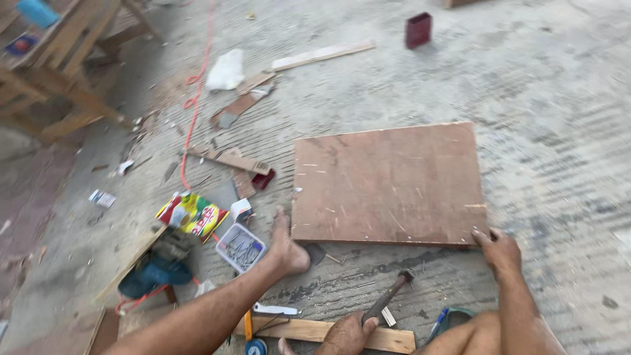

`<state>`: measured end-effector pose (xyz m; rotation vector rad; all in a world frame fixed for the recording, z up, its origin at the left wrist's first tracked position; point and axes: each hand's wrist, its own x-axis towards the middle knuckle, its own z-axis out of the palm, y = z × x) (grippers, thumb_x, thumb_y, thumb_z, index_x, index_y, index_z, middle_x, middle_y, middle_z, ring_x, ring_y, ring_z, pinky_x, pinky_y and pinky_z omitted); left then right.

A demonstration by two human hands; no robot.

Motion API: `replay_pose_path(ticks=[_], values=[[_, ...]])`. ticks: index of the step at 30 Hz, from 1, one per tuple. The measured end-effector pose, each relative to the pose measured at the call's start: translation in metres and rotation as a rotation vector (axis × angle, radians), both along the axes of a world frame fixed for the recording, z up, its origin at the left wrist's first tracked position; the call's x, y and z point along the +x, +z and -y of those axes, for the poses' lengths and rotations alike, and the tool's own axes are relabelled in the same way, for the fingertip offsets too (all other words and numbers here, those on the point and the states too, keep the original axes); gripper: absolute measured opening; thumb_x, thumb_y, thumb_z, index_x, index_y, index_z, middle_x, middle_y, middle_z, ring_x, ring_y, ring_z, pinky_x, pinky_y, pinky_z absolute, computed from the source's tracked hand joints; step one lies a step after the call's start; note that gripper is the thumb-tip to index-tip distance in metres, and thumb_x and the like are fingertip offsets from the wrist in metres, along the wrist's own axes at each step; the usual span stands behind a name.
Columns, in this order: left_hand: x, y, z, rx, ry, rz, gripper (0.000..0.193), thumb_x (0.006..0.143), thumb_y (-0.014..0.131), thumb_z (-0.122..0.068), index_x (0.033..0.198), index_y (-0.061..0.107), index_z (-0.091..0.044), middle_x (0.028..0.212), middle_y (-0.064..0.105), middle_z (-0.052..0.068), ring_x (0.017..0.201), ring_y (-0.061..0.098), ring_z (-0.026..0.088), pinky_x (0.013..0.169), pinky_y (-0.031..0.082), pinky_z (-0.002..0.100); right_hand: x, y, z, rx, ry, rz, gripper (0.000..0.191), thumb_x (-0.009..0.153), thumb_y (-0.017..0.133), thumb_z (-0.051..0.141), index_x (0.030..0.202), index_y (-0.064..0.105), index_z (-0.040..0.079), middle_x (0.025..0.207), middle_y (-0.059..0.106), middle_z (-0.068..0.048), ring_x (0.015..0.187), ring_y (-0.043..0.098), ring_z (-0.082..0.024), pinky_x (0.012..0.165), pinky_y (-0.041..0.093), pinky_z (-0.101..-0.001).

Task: The person sits on the floor and assembles a wooden box by hammering nails into the edges of a plywood panel. They repeatedly pick up nails, position them, and strike them with a hammer to secure the box structure.

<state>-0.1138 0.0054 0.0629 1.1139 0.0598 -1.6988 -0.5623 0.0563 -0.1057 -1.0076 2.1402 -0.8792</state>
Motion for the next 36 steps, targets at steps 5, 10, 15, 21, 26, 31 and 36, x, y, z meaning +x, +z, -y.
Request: replay_pose_path(ticks=[5, 10, 15, 21, 26, 31, 36], values=[[0.018, 0.032, -0.008, 0.062, 0.011, 0.129, 0.065, 0.091, 0.048, -0.066, 0.147, 0.042, -0.033, 0.15, 0.057, -0.003, 0.132, 0.058, 0.022, 0.114, 0.046, 0.052, 0.011, 0.01, -0.003, -0.089, -0.208, 0.356, 0.044, 0.092, 0.08, 0.018, 0.129, 0.07, -0.001, 0.116, 0.075, -0.017, 0.1, 0.071, -0.024, 0.084, 0.055, -0.0339], [0.037, 0.023, -0.009, 0.153, 0.051, 0.217, 0.072, 0.091, 0.052, -0.066, 0.154, 0.033, -0.038, 0.161, 0.034, -0.015, 0.147, 0.033, 0.011, 0.121, 0.034, 0.052, 0.001, 0.013, -0.003, -0.008, -0.373, 0.263, 0.042, 0.09, 0.081, 0.012, 0.13, 0.07, 0.004, 0.119, 0.07, -0.014, 0.101, 0.068, -0.022, 0.088, 0.056, -0.0294], [0.058, -0.02, 0.004, 0.028, 0.019, 0.397, 0.083, 0.092, 0.052, -0.069, 0.161, 0.023, -0.033, 0.168, 0.017, -0.021, 0.153, 0.012, 0.004, 0.127, 0.008, 0.041, 0.005, 0.022, -0.006, -0.23, -0.385, 0.177, 0.042, 0.092, 0.078, 0.011, 0.132, 0.069, 0.003, 0.121, 0.073, -0.012, 0.108, 0.07, -0.022, 0.095, 0.057, -0.0334], [0.073, -0.045, 0.008, 0.047, -0.005, 0.424, 0.09, 0.091, 0.045, -0.073, 0.164, 0.01, -0.033, 0.171, 0.002, -0.021, 0.155, -0.003, 0.001, 0.125, -0.005, 0.044, 0.077, 0.04, -0.03, -0.221, -0.029, -0.933, 0.054, 0.068, 0.094, 0.025, 0.116, 0.076, 0.008, 0.118, 0.066, -0.022, 0.111, 0.06, -0.036, 0.094, 0.05, -0.0531], [0.078, -0.03, 0.002, 0.074, 0.008, 0.355, 0.092, 0.087, 0.047, -0.074, 0.162, 0.011, -0.036, 0.17, 0.007, -0.021, 0.156, 0.001, 0.004, 0.125, -0.001, 0.049, 0.167, 0.033, -0.053, -0.285, 0.743, -0.456, 0.018, 0.084, 0.076, 0.017, 0.101, 0.08, 0.02, 0.107, 0.075, -0.004, 0.092, 0.072, -0.022, 0.081, 0.06, -0.0372], [0.09, -0.016, -0.001, 0.042, -0.04, 0.453, 0.089, 0.093, 0.042, -0.075, 0.164, 0.009, -0.032, 0.171, 0.002, -0.014, 0.157, -0.002, 0.009, 0.126, 0.001, 0.049, 0.248, 0.017, -0.058, -0.125, 0.933, -0.638, 0.017, 0.092, 0.067, 0.022, 0.105, 0.077, 0.017, 0.116, 0.073, -0.003, 0.105, 0.07, -0.027, 0.089, 0.058, -0.0418], [0.11, -0.019, 0.0, 0.112, -0.038, 0.384, 0.087, 0.091, 0.043, -0.071, 0.162, 0.017, -0.028, 0.171, 0.01, -0.01, 0.157, 0.005, 0.011, 0.127, 0.005, 0.049, 0.3, 0.013, -0.042, -0.101, 0.858, -0.59, 0.023, 0.093, 0.063, 0.02, 0.112, 0.075, 0.017, 0.119, 0.07, -0.005, 0.105, 0.069, -0.03, 0.087, 0.056, -0.0454]])
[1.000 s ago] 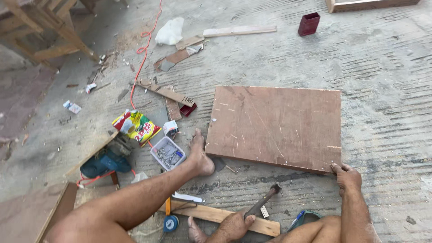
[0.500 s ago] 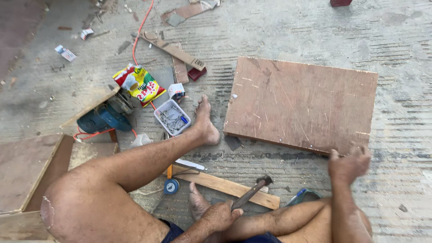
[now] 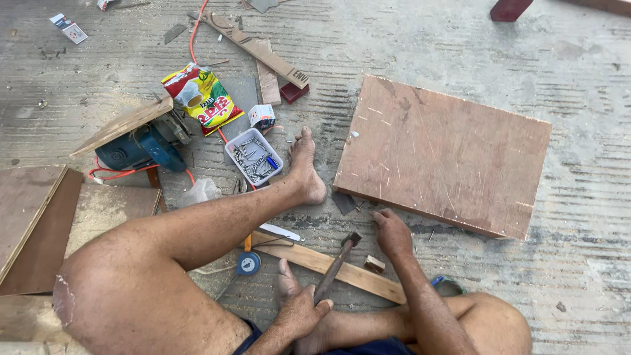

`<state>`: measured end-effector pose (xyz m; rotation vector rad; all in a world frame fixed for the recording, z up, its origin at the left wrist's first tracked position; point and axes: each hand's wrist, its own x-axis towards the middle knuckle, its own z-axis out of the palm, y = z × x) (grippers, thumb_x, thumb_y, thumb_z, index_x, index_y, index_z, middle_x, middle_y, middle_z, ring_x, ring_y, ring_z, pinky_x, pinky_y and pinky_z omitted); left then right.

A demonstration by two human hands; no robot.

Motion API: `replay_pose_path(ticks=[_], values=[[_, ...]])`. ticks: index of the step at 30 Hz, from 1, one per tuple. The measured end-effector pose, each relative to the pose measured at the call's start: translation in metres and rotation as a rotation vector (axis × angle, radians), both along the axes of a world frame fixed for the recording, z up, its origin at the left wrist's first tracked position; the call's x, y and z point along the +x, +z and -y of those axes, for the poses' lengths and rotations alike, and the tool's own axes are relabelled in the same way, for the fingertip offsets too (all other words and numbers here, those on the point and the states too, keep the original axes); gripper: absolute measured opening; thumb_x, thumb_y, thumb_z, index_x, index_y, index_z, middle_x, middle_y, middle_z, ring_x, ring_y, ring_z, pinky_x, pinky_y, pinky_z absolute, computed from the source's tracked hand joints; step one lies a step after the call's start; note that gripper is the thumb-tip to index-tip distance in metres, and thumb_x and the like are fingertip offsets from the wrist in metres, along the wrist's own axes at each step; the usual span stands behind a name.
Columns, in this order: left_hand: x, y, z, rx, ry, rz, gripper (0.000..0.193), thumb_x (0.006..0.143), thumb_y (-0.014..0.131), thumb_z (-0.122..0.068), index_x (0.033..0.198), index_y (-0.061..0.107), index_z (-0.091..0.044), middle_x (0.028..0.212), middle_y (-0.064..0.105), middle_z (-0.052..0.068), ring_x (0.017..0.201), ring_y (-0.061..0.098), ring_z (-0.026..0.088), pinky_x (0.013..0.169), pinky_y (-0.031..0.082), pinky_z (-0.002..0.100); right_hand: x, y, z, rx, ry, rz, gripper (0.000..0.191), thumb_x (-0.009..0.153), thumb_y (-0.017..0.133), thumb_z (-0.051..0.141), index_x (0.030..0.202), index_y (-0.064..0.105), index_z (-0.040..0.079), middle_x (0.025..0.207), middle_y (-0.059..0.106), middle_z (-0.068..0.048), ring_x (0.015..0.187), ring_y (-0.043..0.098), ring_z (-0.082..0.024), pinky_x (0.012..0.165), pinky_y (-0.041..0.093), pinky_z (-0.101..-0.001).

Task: The person sits on the floor and assembles a wooden box by hammering nails into the edges of a plywood panel. They repeatedly pick up nails, position them, and strike them with a hammer to secure the box structure.

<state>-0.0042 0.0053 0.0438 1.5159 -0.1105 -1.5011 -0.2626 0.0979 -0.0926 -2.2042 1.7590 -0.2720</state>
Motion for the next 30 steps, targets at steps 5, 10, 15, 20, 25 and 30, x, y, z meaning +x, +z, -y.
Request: replay_pose_path(ticks=[5, 10, 15, 20, 25, 30], values=[[0.016, -0.013, 0.007, -0.028, -0.02, 0.008, 0.088, 0.093, 0.038, -0.069, 0.162, 0.008, -0.025, 0.171, 0.001, -0.009, 0.157, -0.002, 0.01, 0.126, 0.002, 0.046, 0.035, 0.0, 0.027, -0.126, 0.127, -0.151, 0.022, 0.093, 0.06, 0.013, 0.108, 0.076, 0.016, 0.116, 0.069, -0.009, 0.103, 0.069, -0.031, 0.084, 0.057, -0.0451], [0.029, -0.027, 0.018, -0.133, -0.159, 0.346, 0.086, 0.098, 0.032, -0.069, 0.162, 0.022, -0.013, 0.17, 0.016, 0.007, 0.158, 0.011, 0.02, 0.129, 0.01, 0.043, 0.051, -0.004, 0.034, -0.075, 0.155, -0.291, 0.02, 0.089, 0.061, 0.013, 0.102, 0.075, 0.018, 0.099, 0.067, -0.009, 0.092, 0.071, -0.029, 0.077, 0.058, -0.045], [0.035, -0.034, 0.019, -0.074, -0.129, 0.198, 0.086, 0.094, 0.033, -0.069, 0.161, 0.019, -0.016, 0.168, 0.015, 0.005, 0.156, 0.01, 0.019, 0.127, 0.011, 0.045, 0.047, -0.015, 0.036, -0.199, 0.179, -0.283, 0.014, 0.086, 0.061, 0.012, 0.091, 0.073, 0.016, 0.095, 0.067, -0.007, 0.088, 0.071, -0.029, 0.075, 0.059, -0.0442], [0.035, -0.035, 0.022, -0.09, -0.199, 0.286, 0.087, 0.096, 0.03, -0.07, 0.161, 0.019, -0.014, 0.166, 0.018, 0.008, 0.156, 0.011, 0.021, 0.129, 0.01, 0.044, 0.043, -0.021, 0.039, -0.168, 0.24, -0.384, 0.008, 0.087, 0.061, 0.014, 0.092, 0.068, 0.013, 0.093, 0.065, -0.009, 0.084, 0.071, -0.029, 0.071, 0.059, -0.0449], [0.034, -0.038, 0.022, -0.127, -0.152, 0.328, 0.087, 0.095, 0.031, -0.07, 0.161, 0.019, -0.013, 0.168, 0.016, 0.007, 0.157, 0.008, 0.021, 0.128, 0.007, 0.043, 0.046, -0.009, 0.03, -0.051, 0.043, -0.156, 0.016, 0.091, 0.064, 0.021, 0.099, 0.067, 0.008, 0.094, 0.066, -0.013, 0.082, 0.07, -0.03, 0.073, 0.058, -0.0454], [0.028, -0.036, 0.018, -0.113, -0.089, 0.176, 0.087, 0.093, 0.037, -0.07, 0.16, 0.021, -0.016, 0.167, 0.017, 0.004, 0.156, 0.01, 0.018, 0.127, 0.01, 0.043, 0.048, 0.001, 0.055, 0.085, -0.192, 0.27, 0.038, 0.094, 0.07, 0.02, 0.131, 0.067, 0.022, 0.11, 0.075, -0.007, 0.088, 0.073, -0.02, 0.082, 0.061, -0.0354]])
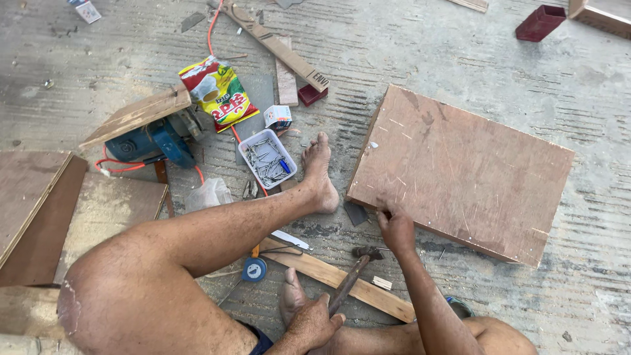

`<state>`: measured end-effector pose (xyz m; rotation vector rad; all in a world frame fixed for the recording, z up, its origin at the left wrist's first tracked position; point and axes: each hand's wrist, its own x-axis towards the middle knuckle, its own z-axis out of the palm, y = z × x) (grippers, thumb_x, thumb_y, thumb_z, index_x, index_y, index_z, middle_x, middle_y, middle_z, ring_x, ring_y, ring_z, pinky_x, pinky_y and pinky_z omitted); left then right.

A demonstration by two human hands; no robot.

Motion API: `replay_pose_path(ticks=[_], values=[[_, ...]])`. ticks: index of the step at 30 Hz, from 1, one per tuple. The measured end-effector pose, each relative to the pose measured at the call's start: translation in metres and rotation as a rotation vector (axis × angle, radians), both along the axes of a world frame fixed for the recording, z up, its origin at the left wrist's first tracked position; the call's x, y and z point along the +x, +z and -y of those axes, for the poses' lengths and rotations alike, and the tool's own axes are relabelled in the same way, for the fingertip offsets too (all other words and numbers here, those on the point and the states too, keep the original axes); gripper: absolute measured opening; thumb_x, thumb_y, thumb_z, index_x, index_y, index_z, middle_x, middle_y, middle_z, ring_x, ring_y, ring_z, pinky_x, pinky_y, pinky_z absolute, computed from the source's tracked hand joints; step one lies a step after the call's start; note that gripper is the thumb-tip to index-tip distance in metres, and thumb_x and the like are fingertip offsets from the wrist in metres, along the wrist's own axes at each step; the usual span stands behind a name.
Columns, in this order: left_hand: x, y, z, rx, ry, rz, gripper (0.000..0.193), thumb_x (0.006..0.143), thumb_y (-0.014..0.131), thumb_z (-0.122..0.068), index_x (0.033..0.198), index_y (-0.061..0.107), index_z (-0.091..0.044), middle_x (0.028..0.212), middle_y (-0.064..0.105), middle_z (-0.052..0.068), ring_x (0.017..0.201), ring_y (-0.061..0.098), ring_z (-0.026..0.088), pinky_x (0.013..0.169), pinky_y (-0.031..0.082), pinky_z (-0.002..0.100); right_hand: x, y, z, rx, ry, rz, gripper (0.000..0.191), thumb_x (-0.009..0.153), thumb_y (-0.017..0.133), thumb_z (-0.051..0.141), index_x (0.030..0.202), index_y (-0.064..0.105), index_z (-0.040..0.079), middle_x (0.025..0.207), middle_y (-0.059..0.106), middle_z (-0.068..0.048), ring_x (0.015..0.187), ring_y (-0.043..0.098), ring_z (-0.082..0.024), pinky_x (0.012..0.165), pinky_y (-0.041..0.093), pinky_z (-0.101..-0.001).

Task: The person sits on the floor and assembles a wooden box by hammering nails into the edges of a plywood panel. They repeatedly pick up nails, position them, and strike them with a hammer to secure the box structure.

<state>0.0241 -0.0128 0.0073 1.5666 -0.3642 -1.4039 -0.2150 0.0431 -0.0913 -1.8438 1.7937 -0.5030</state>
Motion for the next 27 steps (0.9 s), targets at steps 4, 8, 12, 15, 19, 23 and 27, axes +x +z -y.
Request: replay_pose_path(ticks=[4, 8, 12, 15, 19, 23, 27], values=[[-0.005, 0.004, 0.002, 0.022, 0.03, 0.013, 0.089, 0.092, 0.037, -0.073, 0.161, 0.019, -0.02, 0.169, 0.012, -0.001, 0.157, 0.006, 0.015, 0.127, 0.007, 0.044, -0.003, -0.009, 0.031, -0.041, -0.065, 0.399, 0.026, 0.09, 0.073, 0.013, 0.116, 0.079, 0.017, 0.114, 0.076, -0.002, 0.095, 0.072, -0.011, 0.083, 0.061, -0.0295], [-0.005, 0.001, 0.006, 0.021, 0.048, -0.02, 0.09, 0.09, 0.04, -0.072, 0.161, 0.018, -0.021, 0.168, 0.013, -0.001, 0.156, 0.008, 0.015, 0.127, 0.011, 0.045, -0.005, -0.02, 0.045, 0.052, -0.114, 0.5, 0.016, 0.091, 0.076, 0.013, 0.107, 0.08, 0.012, 0.101, 0.081, -0.002, 0.091, 0.074, -0.011, 0.08, 0.06, -0.0275], [-0.004, -0.005, 0.009, 0.02, -0.021, 0.02, 0.089, 0.092, 0.036, -0.072, 0.16, 0.023, -0.017, 0.166, 0.02, 0.005, 0.155, 0.016, 0.019, 0.126, 0.014, 0.046, -0.004, -0.023, 0.042, 0.056, -0.077, 0.358, 0.017, 0.09, 0.077, 0.015, 0.107, 0.079, 0.012, 0.098, 0.081, -0.002, 0.089, 0.075, -0.01, 0.078, 0.059, -0.0274], [-0.003, -0.007, 0.011, 0.038, -0.002, 0.038, 0.09, 0.092, 0.036, -0.072, 0.161, 0.02, -0.017, 0.167, 0.018, 0.004, 0.155, 0.014, 0.019, 0.126, 0.013, 0.045, 0.0, -0.019, 0.038, -0.007, -0.056, 0.295, 0.018, 0.09, 0.077, 0.016, 0.107, 0.079, 0.012, 0.097, 0.081, -0.003, 0.088, 0.076, -0.011, 0.079, 0.059, -0.0282], [-0.004, -0.007, 0.012, 0.02, -0.028, 0.039, 0.09, 0.093, 0.035, -0.072, 0.161, 0.018, -0.016, 0.166, 0.017, 0.006, 0.155, 0.013, 0.02, 0.127, 0.012, 0.045, 0.004, -0.012, 0.034, -0.067, -0.064, 0.203, 0.02, 0.088, 0.08, 0.018, 0.106, 0.08, 0.011, 0.097, 0.078, -0.006, 0.086, 0.074, -0.016, 0.077, 0.058, -0.032], [-0.004, -0.004, 0.012, 0.03, -0.021, 0.075, 0.089, 0.093, 0.035, -0.072, 0.161, 0.02, -0.016, 0.167, 0.018, 0.005, 0.156, 0.013, 0.019, 0.127, 0.012, 0.045, 0.006, -0.011, 0.033, -0.041, -0.074, 0.267, 0.017, 0.091, 0.074, 0.018, 0.106, 0.078, 0.012, 0.097, 0.08, -0.003, 0.088, 0.076, -0.013, 0.079, 0.058, -0.0309], [-0.004, -0.003, 0.012, 0.062, 0.016, -0.01, 0.089, 0.092, 0.036, -0.071, 0.16, 0.022, -0.016, 0.166, 0.02, 0.005, 0.155, 0.016, 0.019, 0.126, 0.013, 0.048, 0.007, -0.012, 0.031, -0.077, -0.082, 0.245, 0.017, 0.09, 0.075, 0.019, 0.106, 0.079, 0.013, 0.097, 0.079, -0.004, 0.088, 0.076, -0.016, 0.08, 0.058, -0.0319]])
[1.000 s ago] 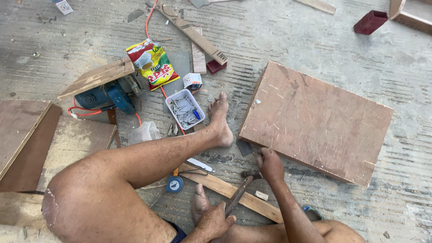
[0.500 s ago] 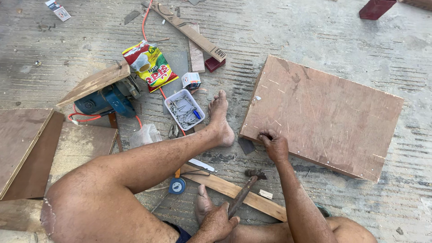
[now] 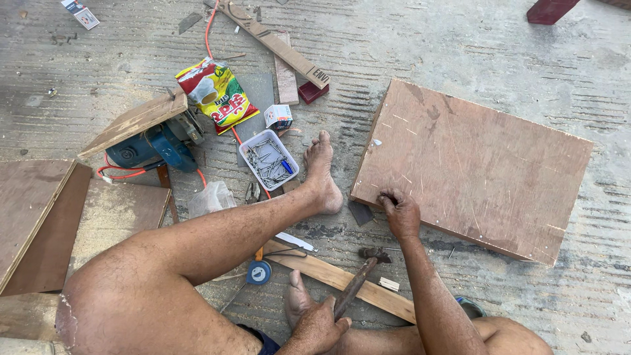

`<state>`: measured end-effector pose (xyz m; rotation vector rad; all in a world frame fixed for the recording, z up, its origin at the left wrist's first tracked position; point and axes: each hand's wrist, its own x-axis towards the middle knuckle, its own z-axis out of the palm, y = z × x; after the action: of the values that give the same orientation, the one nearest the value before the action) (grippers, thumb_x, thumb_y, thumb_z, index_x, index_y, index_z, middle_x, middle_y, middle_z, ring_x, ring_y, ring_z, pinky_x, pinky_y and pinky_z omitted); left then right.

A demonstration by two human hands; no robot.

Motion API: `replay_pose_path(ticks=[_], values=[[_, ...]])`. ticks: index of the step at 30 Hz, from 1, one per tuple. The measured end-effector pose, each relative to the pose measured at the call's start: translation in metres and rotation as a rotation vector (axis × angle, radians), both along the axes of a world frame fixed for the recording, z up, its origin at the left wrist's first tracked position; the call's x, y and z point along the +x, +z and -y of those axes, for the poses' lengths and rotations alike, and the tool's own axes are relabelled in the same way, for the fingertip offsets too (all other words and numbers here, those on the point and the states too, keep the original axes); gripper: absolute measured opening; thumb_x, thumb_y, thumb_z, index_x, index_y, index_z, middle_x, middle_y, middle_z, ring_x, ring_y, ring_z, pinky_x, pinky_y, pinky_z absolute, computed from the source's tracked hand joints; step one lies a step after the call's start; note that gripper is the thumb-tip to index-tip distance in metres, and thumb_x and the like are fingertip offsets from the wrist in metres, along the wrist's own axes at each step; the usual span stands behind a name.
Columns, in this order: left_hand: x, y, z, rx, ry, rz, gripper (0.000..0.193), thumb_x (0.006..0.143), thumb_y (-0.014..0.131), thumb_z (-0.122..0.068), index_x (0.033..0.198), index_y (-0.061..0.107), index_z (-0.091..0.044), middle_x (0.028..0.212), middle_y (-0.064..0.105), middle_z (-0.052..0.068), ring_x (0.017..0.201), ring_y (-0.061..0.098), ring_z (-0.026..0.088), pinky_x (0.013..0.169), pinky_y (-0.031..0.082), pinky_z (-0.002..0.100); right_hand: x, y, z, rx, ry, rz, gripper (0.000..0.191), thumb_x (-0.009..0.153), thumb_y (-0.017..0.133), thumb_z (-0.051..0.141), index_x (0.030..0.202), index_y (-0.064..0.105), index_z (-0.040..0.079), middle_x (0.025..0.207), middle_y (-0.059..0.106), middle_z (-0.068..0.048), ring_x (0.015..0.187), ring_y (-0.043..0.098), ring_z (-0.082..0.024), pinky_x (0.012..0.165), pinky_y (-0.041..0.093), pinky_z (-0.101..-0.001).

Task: The person sits on the floor and assembles a wooden box by hammering nails into the edges of a plywood panel. They repeatedly pick up nails, position them, and strike them with a hammer to secure the box structure.

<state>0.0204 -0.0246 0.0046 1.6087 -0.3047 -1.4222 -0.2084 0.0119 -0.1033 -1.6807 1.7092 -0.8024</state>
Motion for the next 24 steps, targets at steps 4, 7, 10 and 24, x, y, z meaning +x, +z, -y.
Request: replay_pose_path(ticks=[4, 7, 10, 24], values=[[-0.0003, 0.0002, -0.0005, -0.022, -0.02, 0.018, 0.09, 0.092, 0.035, -0.072, 0.162, 0.014, -0.019, 0.168, 0.011, 0.002, 0.157, 0.007, 0.017, 0.127, 0.007, 0.046, 0.0023, 0.0018, -0.0032, -0.08, 0.014, -0.112, 0.016, 0.09, 0.078, 0.021, 0.104, 0.079, 0.013, 0.096, 0.076, -0.007, 0.087, 0.073, -0.02, 0.078, 0.057, -0.035], [-0.0006, 0.0, -0.0016, -0.041, -0.092, 0.042, 0.093, 0.094, 0.031, -0.074, 0.163, 0.005, -0.018, 0.17, 0.002, 0.002, 0.158, -0.004, 0.017, 0.127, 0.001, 0.045, 0.0048, 0.0039, -0.0061, -0.112, -0.001, -0.107, 0.016, 0.09, 0.077, 0.023, 0.103, 0.078, 0.014, 0.097, 0.077, -0.005, 0.088, 0.073, -0.021, 0.078, 0.057, -0.0364], [-0.0008, -0.0007, -0.0025, -0.016, -0.047, -0.038, 0.093, 0.092, 0.032, -0.073, 0.163, 0.009, -0.018, 0.168, 0.008, 0.003, 0.157, 0.002, 0.018, 0.127, 0.005, 0.047, 0.0061, 0.0044, -0.0074, -0.061, -0.016, -0.087, 0.015, 0.091, 0.075, 0.024, 0.103, 0.078, 0.015, 0.097, 0.077, -0.004, 0.087, 0.074, -0.019, 0.078, 0.058, -0.0355], [-0.0017, -0.0032, -0.0006, -0.052, -0.063, 0.05, 0.091, 0.094, 0.031, -0.072, 0.163, 0.011, -0.016, 0.169, 0.012, 0.005, 0.158, 0.007, 0.018, 0.128, 0.008, 0.043, 0.0068, -0.0032, -0.0098, -0.22, 0.003, -0.172, 0.016, 0.088, 0.079, 0.025, 0.101, 0.078, 0.017, 0.096, 0.076, -0.003, 0.089, 0.072, -0.021, 0.078, 0.058, -0.036]])
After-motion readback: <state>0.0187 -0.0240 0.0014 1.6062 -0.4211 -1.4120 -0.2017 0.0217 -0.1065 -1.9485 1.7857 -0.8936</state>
